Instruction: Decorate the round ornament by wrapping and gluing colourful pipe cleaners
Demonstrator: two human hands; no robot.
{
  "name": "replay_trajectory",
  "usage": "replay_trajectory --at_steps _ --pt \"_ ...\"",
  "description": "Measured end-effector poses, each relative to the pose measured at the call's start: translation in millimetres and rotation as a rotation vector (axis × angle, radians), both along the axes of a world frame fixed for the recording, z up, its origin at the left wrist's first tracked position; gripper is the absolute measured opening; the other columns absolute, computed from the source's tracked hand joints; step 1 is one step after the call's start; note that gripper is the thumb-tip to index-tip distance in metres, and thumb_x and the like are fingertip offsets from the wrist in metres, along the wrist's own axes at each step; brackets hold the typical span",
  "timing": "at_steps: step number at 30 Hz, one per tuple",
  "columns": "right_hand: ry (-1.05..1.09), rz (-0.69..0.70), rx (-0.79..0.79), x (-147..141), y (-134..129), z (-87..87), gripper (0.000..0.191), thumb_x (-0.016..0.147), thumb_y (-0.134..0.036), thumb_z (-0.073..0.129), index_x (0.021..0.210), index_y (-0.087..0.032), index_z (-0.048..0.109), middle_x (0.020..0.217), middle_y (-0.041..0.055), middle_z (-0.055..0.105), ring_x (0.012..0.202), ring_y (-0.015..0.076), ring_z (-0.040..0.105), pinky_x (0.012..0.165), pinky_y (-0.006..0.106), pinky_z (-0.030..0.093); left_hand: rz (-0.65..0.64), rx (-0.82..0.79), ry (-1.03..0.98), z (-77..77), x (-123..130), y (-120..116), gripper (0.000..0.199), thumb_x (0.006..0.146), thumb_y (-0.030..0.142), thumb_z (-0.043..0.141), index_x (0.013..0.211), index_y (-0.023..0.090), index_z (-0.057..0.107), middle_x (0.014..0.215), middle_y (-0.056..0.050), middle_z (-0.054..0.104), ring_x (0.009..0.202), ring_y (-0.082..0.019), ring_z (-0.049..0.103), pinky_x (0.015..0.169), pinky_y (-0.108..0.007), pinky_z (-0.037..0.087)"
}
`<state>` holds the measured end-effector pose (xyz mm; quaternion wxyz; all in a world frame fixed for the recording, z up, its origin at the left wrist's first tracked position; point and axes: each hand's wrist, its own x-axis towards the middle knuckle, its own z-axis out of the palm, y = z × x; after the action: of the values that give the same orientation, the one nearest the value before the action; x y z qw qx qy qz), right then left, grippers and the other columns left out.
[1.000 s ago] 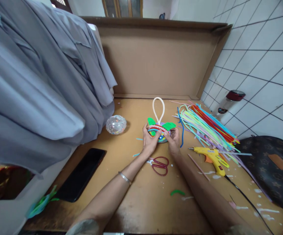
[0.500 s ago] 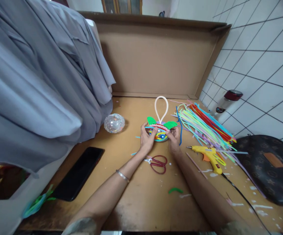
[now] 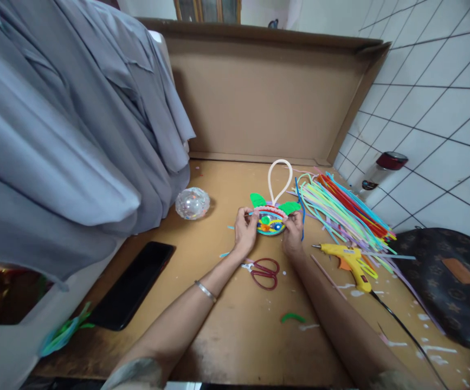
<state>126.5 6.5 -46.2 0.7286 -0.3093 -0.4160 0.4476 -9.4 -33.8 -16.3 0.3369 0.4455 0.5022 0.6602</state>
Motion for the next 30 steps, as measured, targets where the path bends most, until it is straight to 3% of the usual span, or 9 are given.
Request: replay_trajectory --at_steps 10,19,25,30 --pt "0.023 -0.041 -0.036 1.6 2.7 1.2 0.024 0.063 -0.029 0.064 0.083 -0.024 0.051 0.078 -0.0064 0.06 0.073 0.0132 0.054 0.072 0.026 0.042 -0.072 -0.004 -0.182 -8.2 0.8 8.4 0.04 0.074 0.055 0.073 0.074 0.019 0.055 0.069 0.003 0.053 0.065 -0.012 0.048 0.065 -0.024 0.041" --pt "0.046 -0.068 -0.072 1.6 2.0 6.6 0.026 0.06 -0.029 0.064 0.08 -0.024 0.049 0.072 -0.0079 0.056 0.069 0.012 0.053 0.068 0.025 0.042 -0.12 -0.056 -0.278 -5.9 -1.6 9.4 0.043 0.064 0.053 0.081 0.072 0.018 0.056 0.066 0.003 0.056 0.062 -0.01 0.05 0.062 -0.023 0.042" --pt "0.028 -0.082 -0.088 4.2 4.5 5.0 0.026 0.06 -0.03 0.06 0.082 -0.025 0.048 0.072 -0.0077 0.054 0.065 0.0119 0.051 0.064 0.025 0.041 -0.106 -0.091 -0.311 -3.9 -3.3 11.4 0.055 0.053 0.052 0.088 0.087 0.018 0.06 0.086 -0.002 0.065 0.078 -0.013 0.061 0.074 -0.025 0.05" --pt "0.033 -0.11 -0.141 5.6 8.0 -0.3 0.031 0.061 -0.032 0.064 0.087 -0.025 0.05 0.075 -0.0077 0.055 0.069 0.012 0.053 0.068 0.025 0.043 -0.256 -0.178 -0.32 -2.6 -7.2 12.9 0.063 0.052 0.06 0.086 0.092 0.017 0.061 0.09 -0.004 0.068 0.078 -0.015 0.063 0.073 -0.029 0.051"
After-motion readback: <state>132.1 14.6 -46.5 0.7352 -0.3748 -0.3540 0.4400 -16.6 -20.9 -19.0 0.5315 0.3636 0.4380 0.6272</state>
